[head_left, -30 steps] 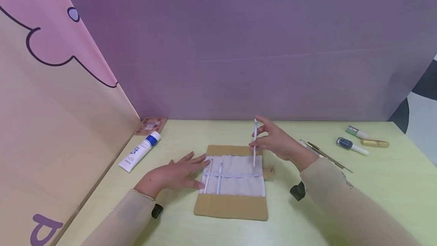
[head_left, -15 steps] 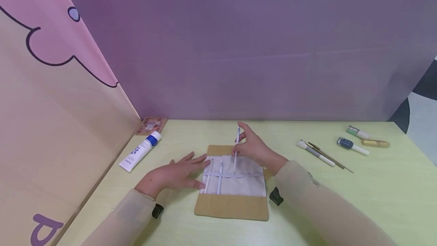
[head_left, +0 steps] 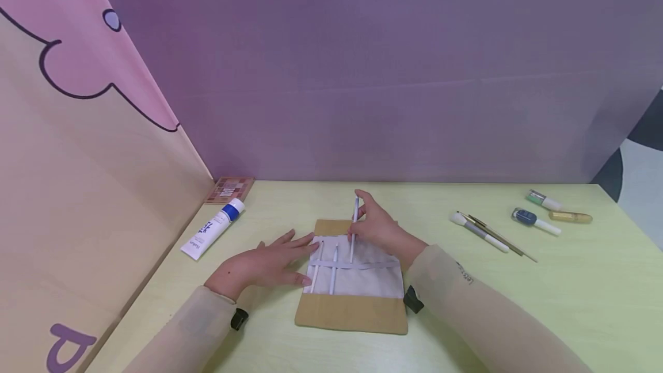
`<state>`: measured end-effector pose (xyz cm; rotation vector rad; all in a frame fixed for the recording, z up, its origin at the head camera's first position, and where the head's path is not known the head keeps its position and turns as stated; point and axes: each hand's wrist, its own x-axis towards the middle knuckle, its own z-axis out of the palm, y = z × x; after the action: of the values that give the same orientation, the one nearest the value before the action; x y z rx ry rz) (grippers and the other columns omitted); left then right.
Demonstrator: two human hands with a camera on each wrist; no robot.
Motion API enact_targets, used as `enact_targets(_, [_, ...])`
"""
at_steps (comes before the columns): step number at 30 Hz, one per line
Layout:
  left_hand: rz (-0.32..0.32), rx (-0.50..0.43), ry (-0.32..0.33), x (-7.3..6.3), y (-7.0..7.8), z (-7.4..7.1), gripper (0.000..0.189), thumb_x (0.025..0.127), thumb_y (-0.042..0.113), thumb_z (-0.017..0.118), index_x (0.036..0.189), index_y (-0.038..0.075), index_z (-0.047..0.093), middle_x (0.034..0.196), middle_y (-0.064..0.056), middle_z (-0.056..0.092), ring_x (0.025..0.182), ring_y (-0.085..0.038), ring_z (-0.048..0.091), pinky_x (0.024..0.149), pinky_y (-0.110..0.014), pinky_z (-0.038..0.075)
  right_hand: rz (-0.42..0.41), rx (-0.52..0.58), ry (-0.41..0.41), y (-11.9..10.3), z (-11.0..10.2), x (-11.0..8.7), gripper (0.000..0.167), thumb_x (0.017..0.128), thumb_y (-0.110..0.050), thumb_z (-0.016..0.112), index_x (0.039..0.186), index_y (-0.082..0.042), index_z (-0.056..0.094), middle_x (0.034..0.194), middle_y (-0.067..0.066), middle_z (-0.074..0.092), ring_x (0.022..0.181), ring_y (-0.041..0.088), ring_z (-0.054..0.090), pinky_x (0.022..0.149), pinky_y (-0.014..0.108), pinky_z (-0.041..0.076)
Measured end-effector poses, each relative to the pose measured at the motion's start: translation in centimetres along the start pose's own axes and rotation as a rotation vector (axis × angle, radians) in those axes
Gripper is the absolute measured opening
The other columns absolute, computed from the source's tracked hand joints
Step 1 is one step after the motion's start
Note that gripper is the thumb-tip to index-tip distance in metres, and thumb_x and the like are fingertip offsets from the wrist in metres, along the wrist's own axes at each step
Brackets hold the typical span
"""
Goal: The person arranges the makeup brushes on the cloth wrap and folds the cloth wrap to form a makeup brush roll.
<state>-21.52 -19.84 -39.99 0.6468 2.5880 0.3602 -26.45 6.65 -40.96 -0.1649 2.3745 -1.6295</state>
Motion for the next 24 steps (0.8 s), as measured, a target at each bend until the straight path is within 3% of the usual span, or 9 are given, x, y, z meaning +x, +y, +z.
enact_targets(9, [0.008,0.011,-0.004,0.1,-0.1,0.1,0.083,0.099,0.06,0.068,0.169,0.032,0.034,0.182,0.006,0.018,0.17,-0.043,0.005,0.116,-0.092,0.012,0.046,-0.032,-0.029,-0.1,0.4,-0.7,0.097,0.092,0.005,0.077,0.17,-0.016,0.022,0.111,0.013,0.059,0.086,0.022,0.064,0.074,0.026,0.055])
enact_targets(13, [0.002,0.016,-0.003,0.2,-0.2,0.1,0.082,0.099,0.06,0.068,0.169,0.032,0.034,0.182,0.007,0.018,0.17,-0.042,0.005,0.116,-0.092,0.013,0.076,-0.051,-0.059,-0.1,0.5,-1.1,0.095,0.093,0.002,0.077,0.169,-0.016,0.023,0.112,0.013,0.063,0.085,0.021,0.067,0.077,0.027,0.06])
enact_targets(24, [-0.005,0.014,-0.002,0.1,0.0,-0.1,0.082,0.098,0.059,0.068,0.168,0.032,0.035,0.182,0.007,0.019,0.17,-0.042,0.005,0.117,-0.091,0.012,0.049,0.019,-0.134,0.7,0.2,-2.3,0.091,0.092,0.008,0.074,0.168,-0.009,0.025,0.106,0.015,0.065,0.076,0.021,0.075,0.079,0.036,0.068])
